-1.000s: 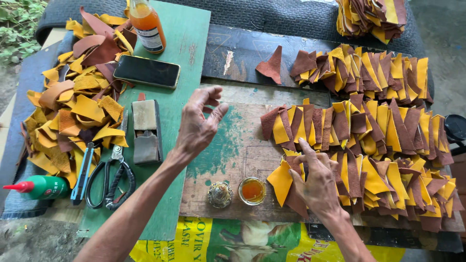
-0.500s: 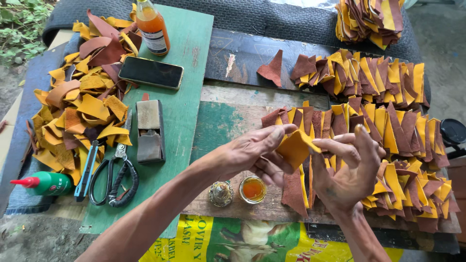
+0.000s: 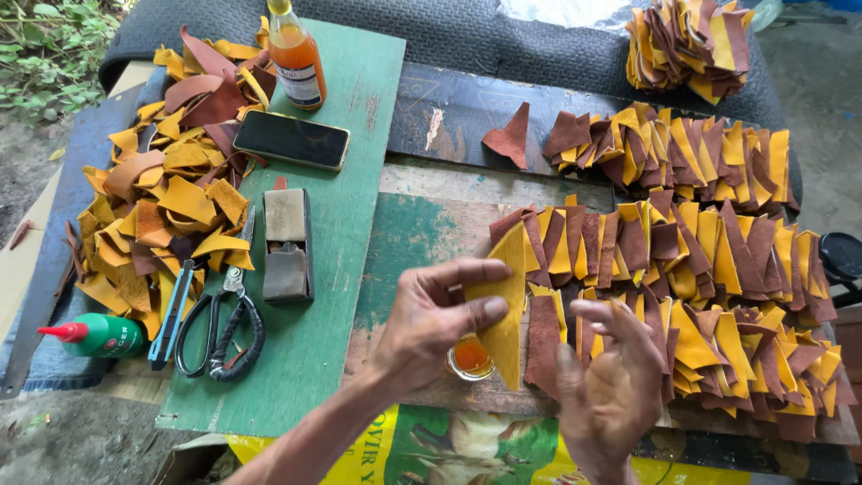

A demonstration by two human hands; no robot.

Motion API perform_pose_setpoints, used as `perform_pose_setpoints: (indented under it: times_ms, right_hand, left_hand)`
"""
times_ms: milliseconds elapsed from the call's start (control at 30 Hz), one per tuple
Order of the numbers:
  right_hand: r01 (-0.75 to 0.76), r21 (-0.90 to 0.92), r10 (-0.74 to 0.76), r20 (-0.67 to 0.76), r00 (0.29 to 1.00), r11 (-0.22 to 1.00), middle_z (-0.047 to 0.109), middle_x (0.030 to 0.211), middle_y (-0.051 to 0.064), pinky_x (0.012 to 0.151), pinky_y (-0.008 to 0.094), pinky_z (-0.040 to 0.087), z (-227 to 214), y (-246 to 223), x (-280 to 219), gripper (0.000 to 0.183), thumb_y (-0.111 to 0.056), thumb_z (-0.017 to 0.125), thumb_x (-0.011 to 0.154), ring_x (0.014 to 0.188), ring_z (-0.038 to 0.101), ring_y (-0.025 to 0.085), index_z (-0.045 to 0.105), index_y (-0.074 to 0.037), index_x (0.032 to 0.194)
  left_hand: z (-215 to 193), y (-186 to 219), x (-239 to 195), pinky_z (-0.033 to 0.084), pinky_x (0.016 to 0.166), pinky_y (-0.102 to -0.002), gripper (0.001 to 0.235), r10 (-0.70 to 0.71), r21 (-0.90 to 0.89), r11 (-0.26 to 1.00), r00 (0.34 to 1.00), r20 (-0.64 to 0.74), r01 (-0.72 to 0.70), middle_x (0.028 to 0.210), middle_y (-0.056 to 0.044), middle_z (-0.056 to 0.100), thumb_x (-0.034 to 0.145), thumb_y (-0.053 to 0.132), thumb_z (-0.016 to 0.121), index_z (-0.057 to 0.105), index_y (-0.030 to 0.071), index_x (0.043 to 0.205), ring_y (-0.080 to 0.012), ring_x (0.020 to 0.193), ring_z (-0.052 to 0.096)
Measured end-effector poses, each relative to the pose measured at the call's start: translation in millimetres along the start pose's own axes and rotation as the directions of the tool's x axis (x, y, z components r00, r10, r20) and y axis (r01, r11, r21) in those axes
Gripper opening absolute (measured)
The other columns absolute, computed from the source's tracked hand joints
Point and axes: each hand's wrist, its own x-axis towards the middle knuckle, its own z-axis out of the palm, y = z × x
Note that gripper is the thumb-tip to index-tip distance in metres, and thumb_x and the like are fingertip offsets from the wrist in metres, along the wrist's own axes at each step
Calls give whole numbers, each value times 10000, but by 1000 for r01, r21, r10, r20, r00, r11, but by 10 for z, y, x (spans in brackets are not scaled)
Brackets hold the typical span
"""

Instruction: The person repeatedly picks up small yellow and brown sandpaper pieces, applies a liquid from a small glass jar to the edges, and presses them together to form layered units. The person places each assembled unit onto a growing stack on the table. Tools such as scissors and a stapler are visible but not used during the clip.

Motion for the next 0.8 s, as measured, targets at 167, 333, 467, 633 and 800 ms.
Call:
perform_pose_setpoints:
  times_ms: [167,333,467,633,800]
  right_hand:
    - [-242,125,217,181,959,962,499,1439,104,1139,355,355,42,35,-79,589,-225,551,1054,1235,445,174,415,-6,1584]
    - [-177,59,156,260,953,982,431,1452,102,1170,350,331,56,135,-133,593,-333,431,1102,1325,405,189,379,-17,1601]
    - [-220,102,185,278,943,970,430,1456,109,1172,358,342,26,177,-157,574,-340,427,1110,1341,409,206,400,-17,1585]
    - [-221,96,186,286,940,971,456,1465,133,1186,373,310,23,134,-224,567,-333,432,1111,1354,410,220,413,-8,1575]
    - [-143,56,121,292,949,988,497,1454,141,1214,400,315,32,86,-304,560,-354,420,1114,1366,446,248,439,-17,1561]
  left_hand:
    - [150,-131,-311,565,1021,-337,687,-76,-186,977,988,135,100,1295,-146,679,813,96,848,552,-72,1409,-181,1140,674]
    - [175,-191,-362,544,1079,-354,733,-31,-217,974,986,162,66,1385,-150,622,832,90,843,505,-76,1461,-193,1237,632]
    - [162,-193,-350,544,1071,-366,717,-48,-183,980,985,167,79,1367,-144,625,837,95,837,512,-75,1453,-198,1227,628]
    - [137,-182,-321,538,1079,-353,703,-25,-168,984,988,154,51,1367,-134,628,848,99,831,514,-69,1452,-188,1219,632]
    - [91,-180,-279,545,1066,-354,709,-4,-130,991,992,122,20,1353,-141,644,840,108,833,520,-63,1452,-192,1206,646]
